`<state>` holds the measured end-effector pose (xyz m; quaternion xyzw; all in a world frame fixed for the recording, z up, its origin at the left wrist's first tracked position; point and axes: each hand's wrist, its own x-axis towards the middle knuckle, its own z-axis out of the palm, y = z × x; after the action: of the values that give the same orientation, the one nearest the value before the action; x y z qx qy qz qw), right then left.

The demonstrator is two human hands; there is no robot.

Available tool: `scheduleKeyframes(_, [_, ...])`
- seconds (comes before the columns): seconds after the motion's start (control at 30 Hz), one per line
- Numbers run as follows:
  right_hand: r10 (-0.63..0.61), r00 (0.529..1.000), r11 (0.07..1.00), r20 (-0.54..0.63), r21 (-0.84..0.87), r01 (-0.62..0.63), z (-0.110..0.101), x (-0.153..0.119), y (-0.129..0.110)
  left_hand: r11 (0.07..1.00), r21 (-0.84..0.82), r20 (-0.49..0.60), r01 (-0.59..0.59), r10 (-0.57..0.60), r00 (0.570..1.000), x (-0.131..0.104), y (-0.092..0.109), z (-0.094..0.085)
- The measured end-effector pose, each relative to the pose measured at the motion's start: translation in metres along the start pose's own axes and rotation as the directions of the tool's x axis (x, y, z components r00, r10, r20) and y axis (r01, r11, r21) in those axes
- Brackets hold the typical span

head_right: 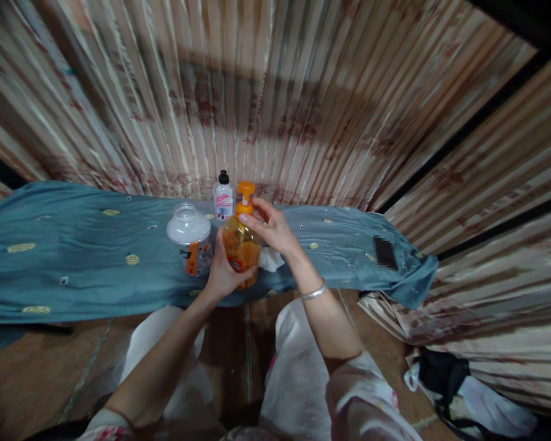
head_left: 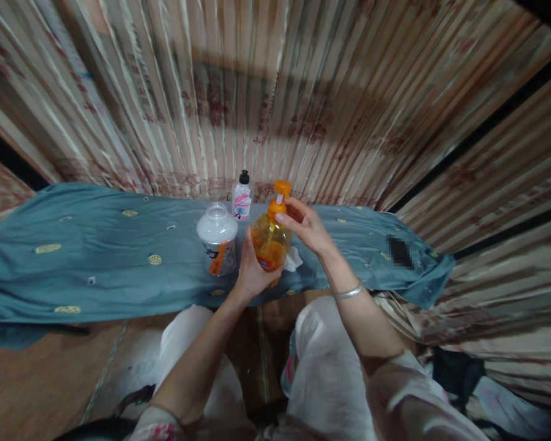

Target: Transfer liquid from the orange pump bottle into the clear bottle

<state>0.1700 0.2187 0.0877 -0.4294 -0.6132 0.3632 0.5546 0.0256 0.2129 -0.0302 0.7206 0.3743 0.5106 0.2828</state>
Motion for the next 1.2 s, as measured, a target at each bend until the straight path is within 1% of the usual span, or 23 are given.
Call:
scheduleKeyframes(0.07, [-0.019,0.998,0.999,-0.060,-0.043,0.017,0.003,0.001,0.002,1.000,0.003,-0.001,-0.001,0.001,1.000,0.000,-0.001,0.000])
scheduleKeyframes(0.17, [-0.021,0.988,0.997,-0.152,-0.079,0.009,0.007,0.004,0.005,1.000,0.014,0.000,-0.012,0.012,1.000,0.000,-0.002,0.000])
scheduleKeyframes(0.23, [-0.009,0.989,0.999,-0.147,-0.046,0.002,0.008,0.004,0.005,1.000,0.019,0.005,-0.020,0.020,1.000,0.000,-0.001,0.000])
scheduleKeyframes(0.37, [0.049,0.998,0.998,-0.037,0.034,-0.048,0.006,0.001,0.003,1.000,0.012,0.009,-0.008,0.008,1.000,0.000,-0.001,0.000])
scheduleKeyframes(0.43, [0.058,0.998,0.997,-0.017,0.045,-0.057,0.005,0.000,0.002,1.000,0.013,0.005,0.001,-0.001,1.000,-0.001,-0.003,0.001])
scheduleKeyframes(0.5, [0.037,0.998,0.998,-0.052,0.045,-0.035,0.006,0.002,0.004,1.000,0.020,0.001,0.004,-0.004,1.000,-0.001,-0.004,0.001])
scheduleKeyframes(0.57, [0.016,0.993,1.000,-0.115,0.021,-0.014,0.008,0.004,0.007,1.000,0.025,0.003,0.001,-0.001,1.000,-0.002,-0.004,0.001])
scheduleKeyframes(0.67, [0.011,0.985,0.999,-0.174,-0.032,-0.017,0.009,0.007,0.010,1.000,0.020,0.005,0.003,-0.003,1.000,-0.002,-0.004,0.002])
scheduleKeyframes(0.73, [0.020,0.986,0.999,-0.164,-0.022,-0.024,0.009,0.007,0.010,1.000,0.009,0.003,0.004,-0.004,1.000,-0.002,-0.004,0.002])
scheduleKeyframes(0.87, [0.028,0.998,0.999,-0.055,0.019,-0.027,0.007,0.002,0.005,1.000,0.001,0.001,-0.006,0.006,1.000,-0.001,-0.004,0.001])
scheduleKeyframes(0.93, [0.012,0.999,1.000,-0.033,0.007,-0.012,0.007,0.000,0.005,1.000,0.009,0.002,-0.008,0.008,1.000,-0.001,-0.004,0.001])
scheduleKeyframes(1.0, [-0.006,0.997,0.999,-0.071,-0.034,0.004,0.008,0.001,0.006,1.000,0.017,0.003,-0.004,0.004,1.000,-0.001,-0.004,0.001])
scheduleKeyframes(1.13, [-0.024,0.979,0.985,-0.202,-0.171,-0.011,0.009,0.006,0.013,1.000,0.016,-0.001,-0.009,0.009,1.000,-0.001,-0.004,0.000])
scheduleKeyframes(1.2, [-0.020,0.975,0.984,-0.222,-0.180,-0.021,0.009,0.006,0.013,1.000,0.015,-0.001,-0.016,0.016,1.000,-0.001,-0.003,0.000])
